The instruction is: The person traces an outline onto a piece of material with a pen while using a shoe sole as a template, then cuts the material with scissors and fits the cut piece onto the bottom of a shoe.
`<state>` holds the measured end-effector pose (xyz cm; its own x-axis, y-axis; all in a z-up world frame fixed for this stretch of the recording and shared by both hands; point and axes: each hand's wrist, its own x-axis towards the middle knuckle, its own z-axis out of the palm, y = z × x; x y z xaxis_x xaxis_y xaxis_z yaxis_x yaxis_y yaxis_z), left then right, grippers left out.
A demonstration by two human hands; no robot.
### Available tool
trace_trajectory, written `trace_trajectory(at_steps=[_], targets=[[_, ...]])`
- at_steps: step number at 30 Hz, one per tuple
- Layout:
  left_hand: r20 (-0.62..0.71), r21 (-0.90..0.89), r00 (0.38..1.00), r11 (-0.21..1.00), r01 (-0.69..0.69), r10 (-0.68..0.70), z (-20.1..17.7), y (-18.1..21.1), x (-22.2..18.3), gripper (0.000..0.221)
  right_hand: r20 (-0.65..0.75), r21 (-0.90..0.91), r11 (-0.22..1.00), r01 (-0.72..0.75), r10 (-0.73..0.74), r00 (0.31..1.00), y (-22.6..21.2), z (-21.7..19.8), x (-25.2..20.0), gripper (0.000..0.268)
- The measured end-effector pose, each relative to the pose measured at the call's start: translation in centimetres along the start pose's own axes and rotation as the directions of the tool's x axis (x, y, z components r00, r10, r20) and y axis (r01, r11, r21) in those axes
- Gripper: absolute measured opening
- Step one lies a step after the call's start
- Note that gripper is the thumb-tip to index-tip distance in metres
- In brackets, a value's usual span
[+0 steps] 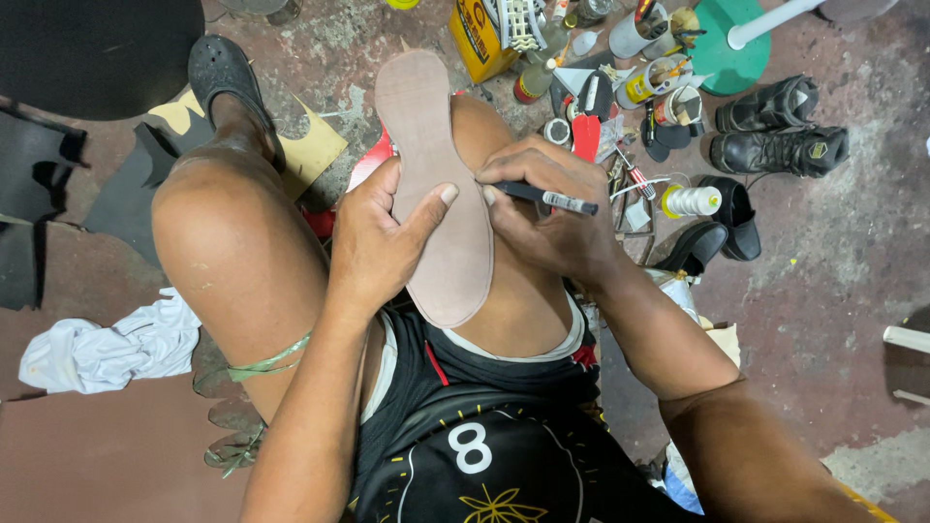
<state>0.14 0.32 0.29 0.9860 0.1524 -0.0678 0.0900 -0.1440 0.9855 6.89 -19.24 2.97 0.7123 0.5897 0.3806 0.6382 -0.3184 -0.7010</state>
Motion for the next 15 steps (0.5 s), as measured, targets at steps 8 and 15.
trace_trajectory(at_steps=[8,15], targets=[[-0.054,0.001,0.995,0.997,-0.08,0.08,0.5,-0.6,-0.1,0.026,-0.185,0.347,0.932,-0.102,0.175,0.967,1.8,0.3,0.4,0.01],[-0.266,-0.114,0.963,0.993,0.011,-0.041,-0.7,-2.3,0.0,0.021,-0.139,0.649,0.658,-0.382,0.596,0.791,6.0,-0.9,-3.5,0.009]])
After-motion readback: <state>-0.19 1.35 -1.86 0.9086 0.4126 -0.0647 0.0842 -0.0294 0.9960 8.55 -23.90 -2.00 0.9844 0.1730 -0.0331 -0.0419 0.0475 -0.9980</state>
